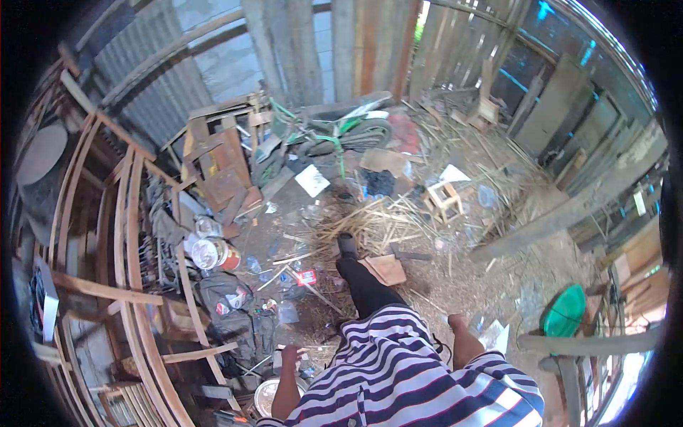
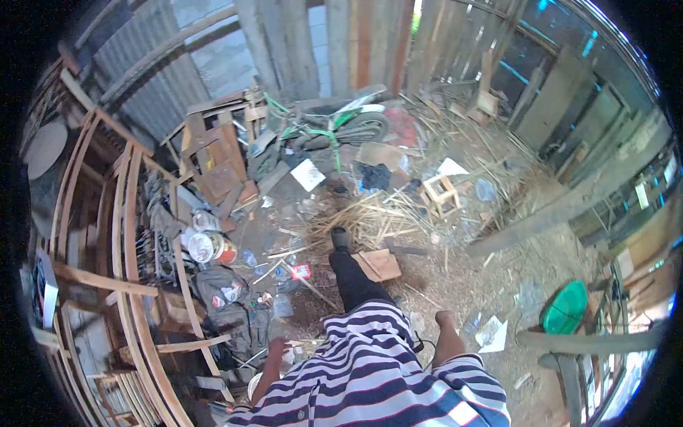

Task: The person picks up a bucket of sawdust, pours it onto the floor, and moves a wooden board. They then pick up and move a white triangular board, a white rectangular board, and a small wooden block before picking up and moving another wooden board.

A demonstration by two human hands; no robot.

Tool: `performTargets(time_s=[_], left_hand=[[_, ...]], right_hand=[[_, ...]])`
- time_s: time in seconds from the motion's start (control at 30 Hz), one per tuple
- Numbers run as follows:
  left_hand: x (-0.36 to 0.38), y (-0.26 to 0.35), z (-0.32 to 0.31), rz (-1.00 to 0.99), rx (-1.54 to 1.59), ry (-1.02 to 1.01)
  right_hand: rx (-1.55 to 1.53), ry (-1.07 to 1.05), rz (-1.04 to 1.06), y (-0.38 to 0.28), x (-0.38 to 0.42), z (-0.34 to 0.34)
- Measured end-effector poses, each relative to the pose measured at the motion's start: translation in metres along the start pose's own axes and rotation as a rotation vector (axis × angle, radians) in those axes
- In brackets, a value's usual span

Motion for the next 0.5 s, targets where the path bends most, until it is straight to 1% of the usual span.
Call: performTargets(time_s=[0.03, 0.07, 0.1, 0.13, 0.17, 0.2, 0.23, 0.27, 0.3, 0.4, 0.43, 0.5], left_hand=[[-0.005, 0.019, -0.017, -0.006, -0.048, -0.019], [-0.01, 0.036, -0.035, 0.016, -0.06, 0.024], [-0.01, 0.051, -0.049, 0.032, -0.075, 0.042], [-0.007, 0.068, -0.065, 0.048, -0.089, 0.06], [-0.007, 0.084, -0.079, -0.012, -0.166, 0.013], [-0.01, 0.091, -0.086, -0.031, -0.199, -0.011], [-0.012, 0.1, -0.092, -0.051, -0.232, -0.034], [-0.016, 0.106, -0.098, -0.071, -0.264, -0.057], [-0.023, 0.109, -0.1, -0.012, -0.306, -0.062], [-0.049, 0.123, -0.106, 0.163, -0.269, -0.05], [-0.056, 0.128, -0.106, 0.164, -0.233, -0.036], [-0.065, 0.148, -0.115, 0.143, -0.178, -0.012]], right_hand=[[-0.074, -0.003, 0.023, 0.018, -0.028, -0.024], [-0.147, -0.007, 0.048, 0.032, -0.043, -0.04], [-0.152, -0.01, 0.026, 0.031, -0.031, -0.031], [-0.083, -0.001, 0.04, 0.021, -0.017, -0.017], [-0.052, 0.002, 0.04, 0.01, -0.011, -0.01], [-0.02, 0.004, 0.04, -0.001, -0.006, -0.003], [-0.283, -0.141, -0.058, -0.008, -0.013, -0.009], [-0.421, -0.214, -0.105, -0.021, -0.014, -0.005], [-0.555, -0.281, -0.161, -0.035, -0.012, 0.001], [-0.658, -0.263, -0.145, -0.072, -0.031, 0.016], [-0.321, -0.195, 0.098, -0.083, -0.054, 0.01], [-0.17, -0.092, 0.216, -0.109, -0.088, -0.008]])
Point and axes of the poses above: each hand's wrist, its own x-axis away from the middle knuckle, its own z-axis out of the back of the hand, y = z × x, the point moved 2 cm from there along -x, towards the middle knuckle, and after that the axes turned 5 degrees about x, right-handed, at the moved point
